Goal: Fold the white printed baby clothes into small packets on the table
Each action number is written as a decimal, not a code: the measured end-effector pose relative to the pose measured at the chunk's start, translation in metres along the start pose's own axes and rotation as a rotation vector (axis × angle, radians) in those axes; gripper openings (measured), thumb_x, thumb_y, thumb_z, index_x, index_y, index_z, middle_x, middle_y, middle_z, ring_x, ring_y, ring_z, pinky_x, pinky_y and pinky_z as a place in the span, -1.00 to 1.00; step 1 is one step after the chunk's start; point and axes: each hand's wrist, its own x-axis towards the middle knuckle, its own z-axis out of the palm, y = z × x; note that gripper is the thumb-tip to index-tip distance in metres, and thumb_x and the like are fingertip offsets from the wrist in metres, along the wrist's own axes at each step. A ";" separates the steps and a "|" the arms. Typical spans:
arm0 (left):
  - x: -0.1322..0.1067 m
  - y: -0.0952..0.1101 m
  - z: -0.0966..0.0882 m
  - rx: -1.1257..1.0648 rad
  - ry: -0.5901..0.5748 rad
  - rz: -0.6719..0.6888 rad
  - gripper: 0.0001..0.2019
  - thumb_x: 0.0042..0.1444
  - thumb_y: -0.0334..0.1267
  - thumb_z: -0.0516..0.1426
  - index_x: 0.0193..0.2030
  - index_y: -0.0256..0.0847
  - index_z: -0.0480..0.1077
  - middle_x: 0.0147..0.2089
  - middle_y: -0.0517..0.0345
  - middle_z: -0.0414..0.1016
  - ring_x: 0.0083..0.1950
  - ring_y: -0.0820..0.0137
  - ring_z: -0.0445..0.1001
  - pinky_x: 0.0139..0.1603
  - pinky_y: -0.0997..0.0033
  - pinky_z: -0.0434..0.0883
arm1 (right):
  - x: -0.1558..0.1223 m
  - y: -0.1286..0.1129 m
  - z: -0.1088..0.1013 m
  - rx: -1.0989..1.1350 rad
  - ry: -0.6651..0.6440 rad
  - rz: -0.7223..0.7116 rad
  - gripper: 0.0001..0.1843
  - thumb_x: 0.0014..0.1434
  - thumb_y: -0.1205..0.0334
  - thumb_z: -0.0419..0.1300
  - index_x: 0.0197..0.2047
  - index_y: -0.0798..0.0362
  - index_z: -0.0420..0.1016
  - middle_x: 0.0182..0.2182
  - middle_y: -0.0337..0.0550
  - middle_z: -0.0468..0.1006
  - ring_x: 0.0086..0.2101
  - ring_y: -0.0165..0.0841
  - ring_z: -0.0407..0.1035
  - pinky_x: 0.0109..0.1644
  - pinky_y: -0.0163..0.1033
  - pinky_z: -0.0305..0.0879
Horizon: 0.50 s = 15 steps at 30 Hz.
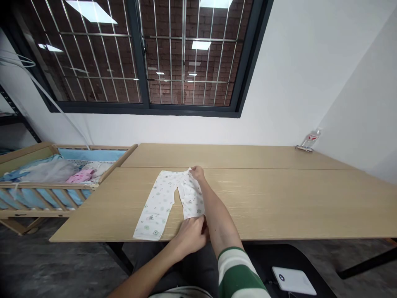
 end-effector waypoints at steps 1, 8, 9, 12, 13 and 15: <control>-0.002 -0.001 -0.003 -0.044 0.031 -0.041 -0.82 0.24 -0.24 0.03 -0.15 -0.16 0.43 -0.23 -0.01 0.61 -0.21 0.18 0.59 -0.25 0.31 0.35 | 0.000 -0.005 -0.002 0.011 -0.007 0.007 -0.88 0.09 0.31 0.32 -0.27 0.15 0.57 -0.51 -0.23 0.56 -0.45 -0.41 0.45 -0.37 -0.40 0.30; -0.031 -0.026 -0.023 -0.613 0.258 -0.178 -0.80 0.30 -0.13 0.01 -0.32 -0.12 0.31 -0.42 0.16 0.51 -0.38 0.34 0.48 -0.35 0.41 0.27 | 0.001 -0.046 -0.011 0.103 -0.068 0.022 -0.74 0.06 0.26 0.37 -0.17 0.14 0.52 -0.51 -0.24 0.52 -0.51 -0.43 0.38 -0.44 -0.40 0.25; -0.039 -0.031 -0.026 -0.714 0.293 -0.175 -0.77 0.31 -0.08 0.01 -0.34 -0.12 0.29 -0.43 0.17 0.50 -0.40 0.37 0.46 -0.35 0.42 0.28 | 0.001 -0.052 -0.010 0.114 -0.080 0.024 -0.74 0.06 0.27 0.36 -0.16 0.14 0.50 -0.53 -0.25 0.50 -0.52 -0.43 0.37 -0.45 -0.39 0.24; -0.063 -0.047 -0.035 -0.945 0.405 -0.185 -0.66 0.31 0.06 0.02 -0.35 -0.13 0.27 -0.41 0.20 0.46 -0.45 0.44 0.38 -0.36 0.45 0.30 | 0.001 -0.071 0.000 0.140 -0.111 0.024 -0.74 0.03 0.34 0.35 -0.17 0.14 0.48 -0.57 -0.28 0.47 -0.55 -0.42 0.35 -0.48 -0.38 0.23; -0.072 -0.051 -0.038 -1.002 0.436 -0.203 -0.64 0.30 0.10 0.04 -0.35 -0.14 0.28 -0.41 0.22 0.45 -0.47 0.46 0.35 -0.37 0.45 0.31 | 0.000 -0.076 0.005 0.145 -0.119 0.022 -0.75 0.02 0.35 0.35 -0.19 0.13 0.47 -0.57 -0.29 0.46 -0.55 -0.42 0.35 -0.48 -0.38 0.23; -0.090 -0.058 -0.042 -1.100 0.488 -0.253 -0.59 0.26 0.17 0.07 -0.36 -0.15 0.29 -0.41 0.24 0.43 -0.50 0.49 0.32 -0.40 0.46 0.30 | -0.002 -0.087 0.017 0.152 -0.125 0.014 -0.75 0.01 0.36 0.34 -0.20 0.11 0.46 -0.56 -0.29 0.46 -0.54 -0.42 0.35 -0.46 -0.38 0.24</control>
